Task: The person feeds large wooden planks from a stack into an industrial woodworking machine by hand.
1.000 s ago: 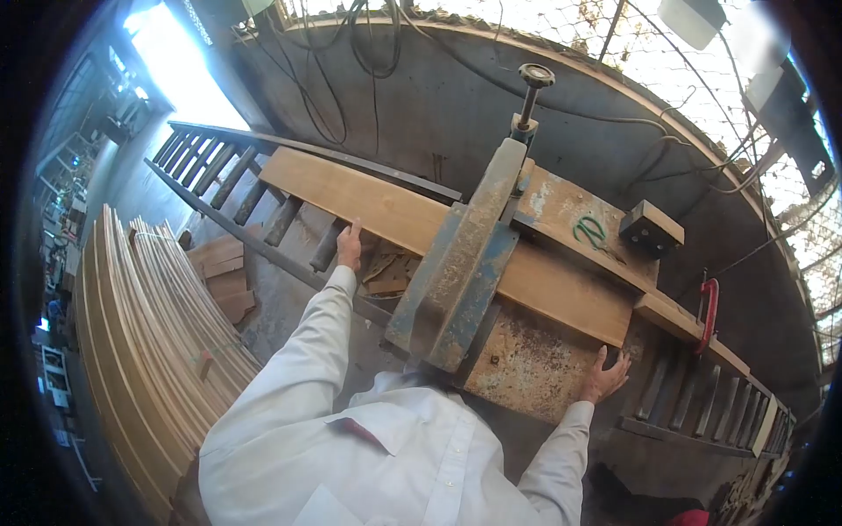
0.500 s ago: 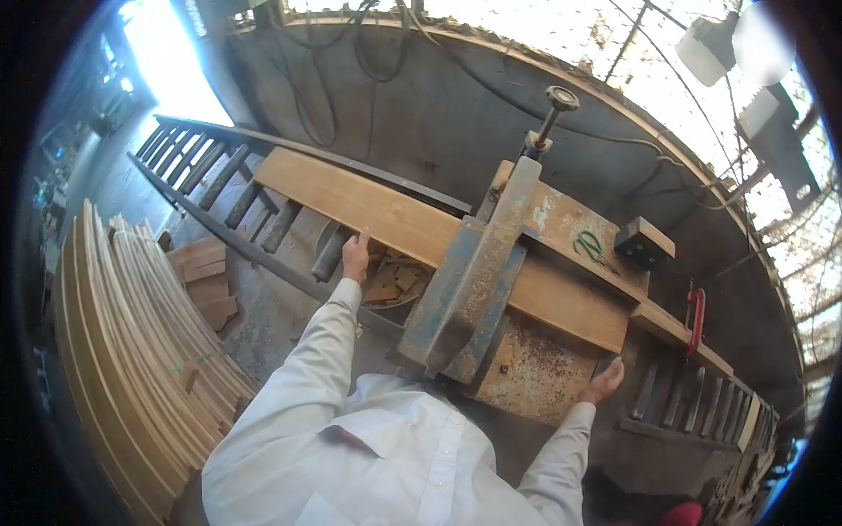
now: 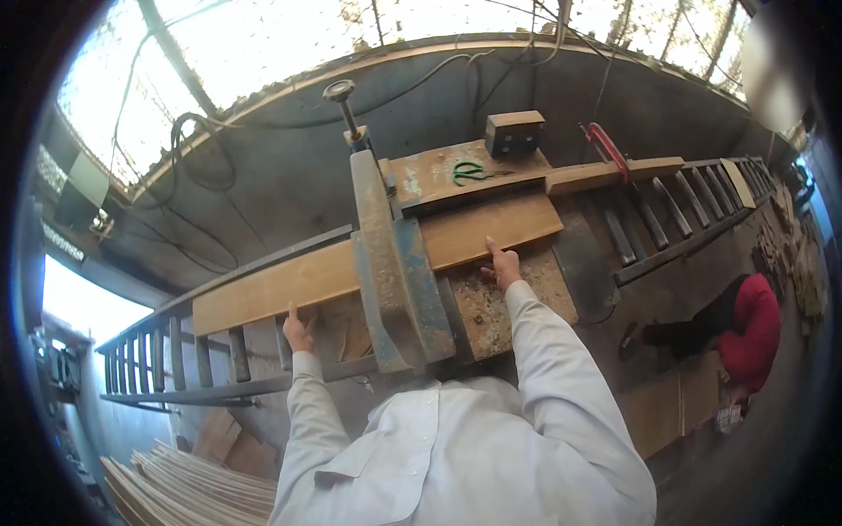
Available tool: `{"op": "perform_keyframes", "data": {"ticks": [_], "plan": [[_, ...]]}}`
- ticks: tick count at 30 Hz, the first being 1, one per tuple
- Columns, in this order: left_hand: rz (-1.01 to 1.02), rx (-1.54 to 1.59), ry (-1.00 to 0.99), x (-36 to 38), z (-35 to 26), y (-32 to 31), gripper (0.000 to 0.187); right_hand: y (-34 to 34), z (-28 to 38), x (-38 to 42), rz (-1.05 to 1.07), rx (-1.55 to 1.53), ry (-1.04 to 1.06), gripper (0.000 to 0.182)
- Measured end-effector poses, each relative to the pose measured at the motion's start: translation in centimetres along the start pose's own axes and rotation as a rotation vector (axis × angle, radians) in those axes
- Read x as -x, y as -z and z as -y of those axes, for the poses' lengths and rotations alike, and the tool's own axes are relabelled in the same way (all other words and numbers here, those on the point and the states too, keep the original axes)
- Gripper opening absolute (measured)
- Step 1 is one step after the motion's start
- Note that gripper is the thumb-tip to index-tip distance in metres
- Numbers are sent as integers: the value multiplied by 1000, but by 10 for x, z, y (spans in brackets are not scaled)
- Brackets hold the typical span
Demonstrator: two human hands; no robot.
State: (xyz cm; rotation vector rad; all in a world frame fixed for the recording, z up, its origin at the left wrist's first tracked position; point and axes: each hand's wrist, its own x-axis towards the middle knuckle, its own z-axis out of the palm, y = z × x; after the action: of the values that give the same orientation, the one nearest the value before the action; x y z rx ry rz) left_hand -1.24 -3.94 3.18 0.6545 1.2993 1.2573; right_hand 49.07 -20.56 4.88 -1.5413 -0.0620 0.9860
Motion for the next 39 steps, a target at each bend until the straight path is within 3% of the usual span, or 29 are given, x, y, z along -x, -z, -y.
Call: {"op": "perform_keyframes", "data": {"ticks": [4, 5, 9, 16, 20, 25, 26, 27, 29, 31, 34, 35, 37, 38, 39], "plan": [[-34, -76, -44, -3, 0, -5, 42, 4, -1, 6, 58, -25, 34, 52], [-34, -83, -58, -3, 0, -6, 43, 7, 0, 5, 101, -66, 26, 68], [-93, -169, -76, -5, -1, -16, 43, 9, -4, 2, 34, -77, -12, 87], [-112, -174, -63, -25, 10, -9, 40, 10, -3, 12, 85, -181, -10, 86], [-146, -162, -41, -24, 6, -9, 38, 12, -2, 14, 77, -217, -54, 95], [-61, -5, -11, -38, 13, 2, 36, 24, -28, 19, 70, -310, -14, 35], [-42, 18, 16, -43, 15, 6, 36, 35, -35, 26, 83, -355, -6, 34], [47, -195, -118, -51, 24, 25, 37, 46, -41, 34, 97, -397, 4, 32], [110, -242, -164, -51, 31, 19, 40, 69, -43, 47, 48, -428, 33, 26], [50, 71, 34, -20, 28, 9, 41, 104, -31, 47, -41, -444, 86, 23], [89, 70, 42, 25, 31, -16, 44, 174, -7, 30, -146, -404, 201, 20], [177, -16, 56, 20, 41, -10, 39, 219, -34, -30, -291, -206, 316, 18], [433, -488, -209, 32, 59, -14, 31, 286, 8, -40, -345, -83, 279, 21], [426, -279, -26, 84, 31, -59, 25, 323, 9, -65, -210, -142, 523, 29], [293, -268, 123, 104, 18, -81, 25, 354, 22, -84, -222, -59, 732, 29]]}}
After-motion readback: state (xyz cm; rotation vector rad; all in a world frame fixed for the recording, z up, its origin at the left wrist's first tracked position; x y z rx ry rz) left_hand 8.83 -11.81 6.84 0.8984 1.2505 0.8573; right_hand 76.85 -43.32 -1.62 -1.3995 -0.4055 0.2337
